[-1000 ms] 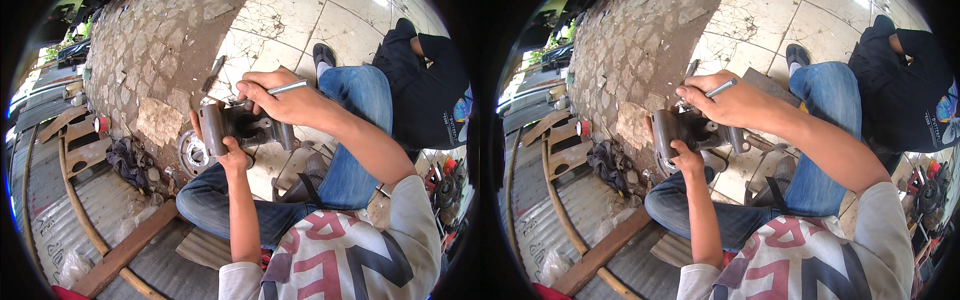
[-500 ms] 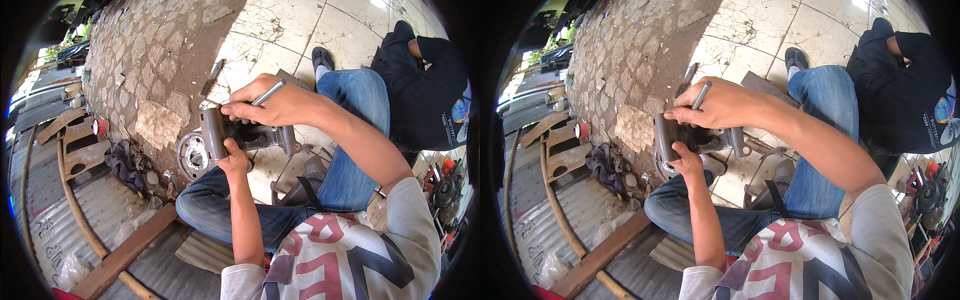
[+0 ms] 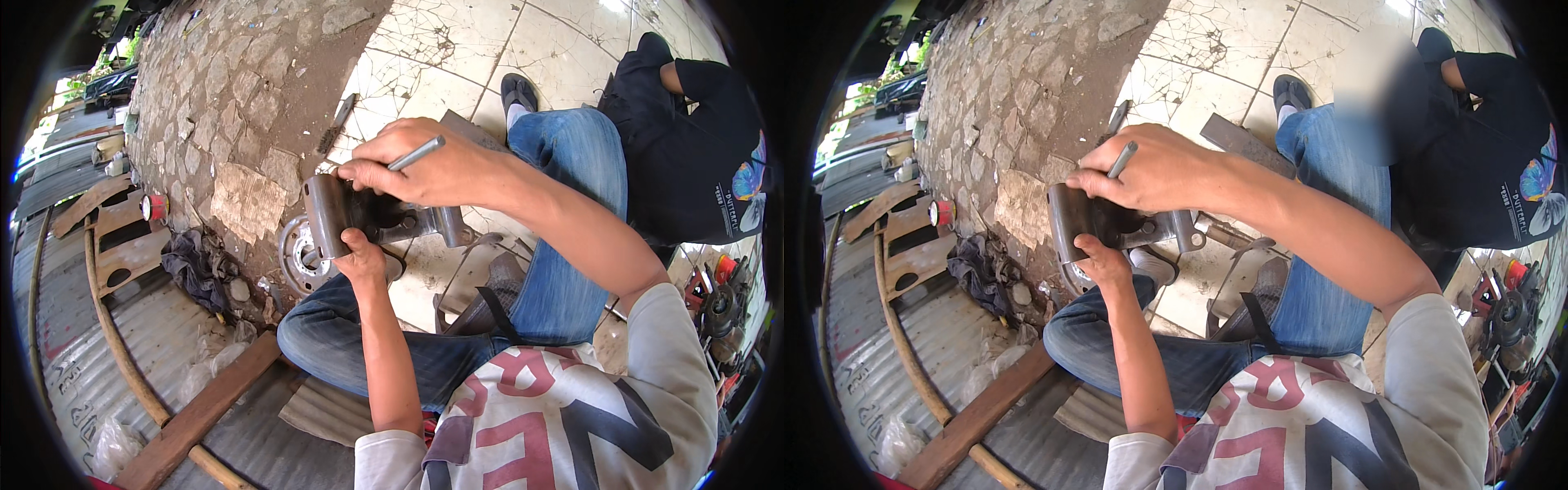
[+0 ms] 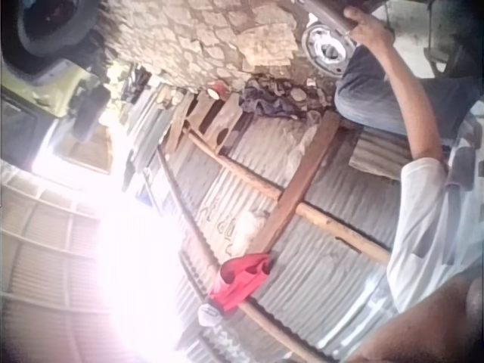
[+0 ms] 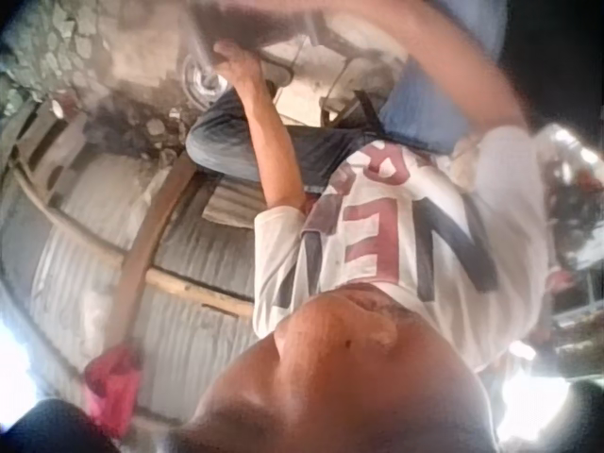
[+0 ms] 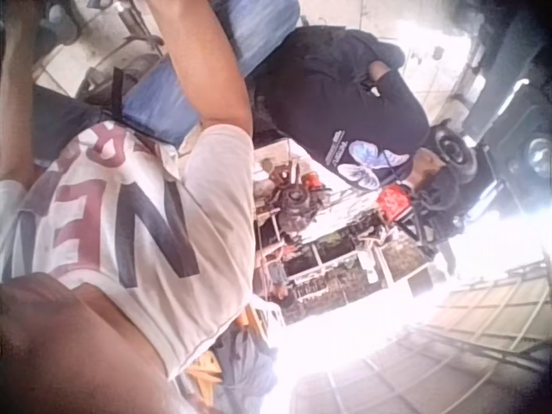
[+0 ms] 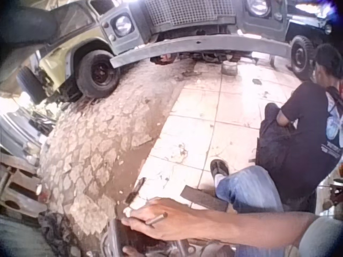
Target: The person sits on the floor and uses a metal rod to scrape and clean the interior of a cylindrical mechanical part. They repeatedly rotate the part and probe different areas with the rod.
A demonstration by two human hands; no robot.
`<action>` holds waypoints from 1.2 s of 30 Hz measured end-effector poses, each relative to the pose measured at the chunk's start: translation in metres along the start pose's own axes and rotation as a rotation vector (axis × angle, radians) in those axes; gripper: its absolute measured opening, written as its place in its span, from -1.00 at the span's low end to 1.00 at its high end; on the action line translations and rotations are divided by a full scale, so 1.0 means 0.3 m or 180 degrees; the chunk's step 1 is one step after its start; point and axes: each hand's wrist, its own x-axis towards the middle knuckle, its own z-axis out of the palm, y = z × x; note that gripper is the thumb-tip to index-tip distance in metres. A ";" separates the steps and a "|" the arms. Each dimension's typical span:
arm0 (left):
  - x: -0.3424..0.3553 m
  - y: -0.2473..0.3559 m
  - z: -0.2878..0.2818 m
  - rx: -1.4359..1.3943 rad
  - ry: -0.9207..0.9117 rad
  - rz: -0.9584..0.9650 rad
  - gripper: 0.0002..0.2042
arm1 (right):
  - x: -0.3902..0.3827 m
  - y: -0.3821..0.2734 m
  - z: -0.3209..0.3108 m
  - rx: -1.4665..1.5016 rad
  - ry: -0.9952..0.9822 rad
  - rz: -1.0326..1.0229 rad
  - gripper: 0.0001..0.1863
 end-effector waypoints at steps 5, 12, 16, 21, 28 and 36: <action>-0.010 -0.022 -0.044 0.0036 -0.0183 0.0343 -0.19 | -0.001 -0.028 0.018 -0.0252 -0.0550 -0.0135 -0.69; 0.048 0.061 -0.057 -0.0080 -0.0739 0.0095 0.06 | -0.021 -0.045 0.021 -0.0345 -0.0670 -0.0241 -0.68; 0.043 0.093 -0.055 -0.0535 -0.0772 -0.0182 0.11 | 0.001 -0.009 0.046 -0.0299 0.0061 -0.0053 -0.62; 0.098 0.173 -0.085 -0.1779 -0.1007 -0.0981 -0.06 | -0.005 -0.020 0.017 -0.0012 -0.0195 -0.0001 -0.57; 0.158 0.254 -0.068 -0.1162 -0.0553 -0.1748 -0.45 | -0.007 -0.001 0.074 0.0357 0.0597 0.0224 -0.50; 0.146 0.242 -0.058 -0.1151 -0.0591 -0.1547 -0.44 | 0.018 -0.025 0.012 0.0398 0.0221 0.0816 -0.50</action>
